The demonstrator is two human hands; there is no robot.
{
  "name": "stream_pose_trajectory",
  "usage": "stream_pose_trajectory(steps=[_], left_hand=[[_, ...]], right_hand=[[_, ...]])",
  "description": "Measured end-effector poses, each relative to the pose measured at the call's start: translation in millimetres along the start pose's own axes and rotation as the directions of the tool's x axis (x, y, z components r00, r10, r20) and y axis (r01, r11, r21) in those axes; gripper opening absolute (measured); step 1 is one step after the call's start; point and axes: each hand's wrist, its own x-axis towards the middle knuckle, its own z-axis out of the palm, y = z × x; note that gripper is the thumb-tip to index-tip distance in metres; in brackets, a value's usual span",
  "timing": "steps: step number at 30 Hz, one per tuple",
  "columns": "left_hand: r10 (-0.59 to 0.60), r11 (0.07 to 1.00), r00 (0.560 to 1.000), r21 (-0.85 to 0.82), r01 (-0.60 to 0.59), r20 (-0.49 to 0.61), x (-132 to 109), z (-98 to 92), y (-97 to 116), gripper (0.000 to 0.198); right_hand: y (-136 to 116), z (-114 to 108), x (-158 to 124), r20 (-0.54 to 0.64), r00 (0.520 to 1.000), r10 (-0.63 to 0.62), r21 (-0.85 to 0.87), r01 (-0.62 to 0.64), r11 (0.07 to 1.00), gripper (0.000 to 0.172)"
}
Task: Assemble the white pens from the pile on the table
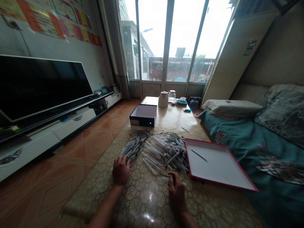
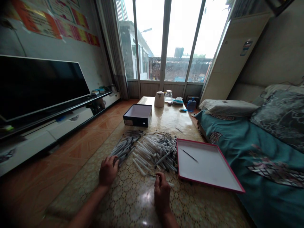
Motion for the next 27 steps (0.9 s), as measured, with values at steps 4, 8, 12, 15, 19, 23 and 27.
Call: stream_pose_trajectory(steps=[4, 8, 12, 15, 19, 23, 27], left_hand=[[0.016, 0.982, 0.995, 0.187, -0.035, 0.100, 10.9, 1.9, -6.6, 0.018], [-0.045, 0.974, 0.985, 0.226, 0.006, 0.167, 17.1, 1.2, -4.7, 0.010], [-0.106, 0.993, 0.983, 0.058, 0.098, 0.147, 19.2, -6.4, 2.0, 0.007], [-0.187, 0.908, 0.959, -0.335, 0.251, 0.213, 9.5, -6.1, 17.9, 0.014], [-0.218, 0.362, 0.771, -0.684, 0.633, 0.598, -24.7, 6.3, 52.0, 0.029], [-0.194, 0.072, 0.647, -0.647, 0.759, 0.737, -58.4, 16.5, 79.6, 0.034], [-0.182, 0.073, 0.645, -0.644, 0.761, 0.742, -68.3, 21.8, 89.5, 0.034]], right_hand=[[3.2, 0.5, 2.7, 0.036, 0.999, 0.002, -0.032, 0.000, 0.999, 0.027], [1.9, 0.9, 2.8, 0.046, 0.998, -0.038, -0.054, 0.041, 0.998, 0.026], [0.6, 2.0, 1.0, 0.047, 0.996, -0.082, -0.070, 0.085, 0.994, 0.024], [-0.1, 2.6, -1.6, 0.080, 0.986, -0.148, -0.071, 0.154, 0.985, 0.023], [-1.9, 3.3, -5.1, 0.171, 0.939, -0.297, -0.098, 0.316, 0.944, 0.025], [-5.4, 4.3, -6.7, 0.288, 0.875, -0.389, -0.149, 0.442, 0.884, 0.026], [-7.0, 5.9, -7.3, 0.331, 0.860, -0.389, -0.200, 0.466, 0.862, 0.023]])
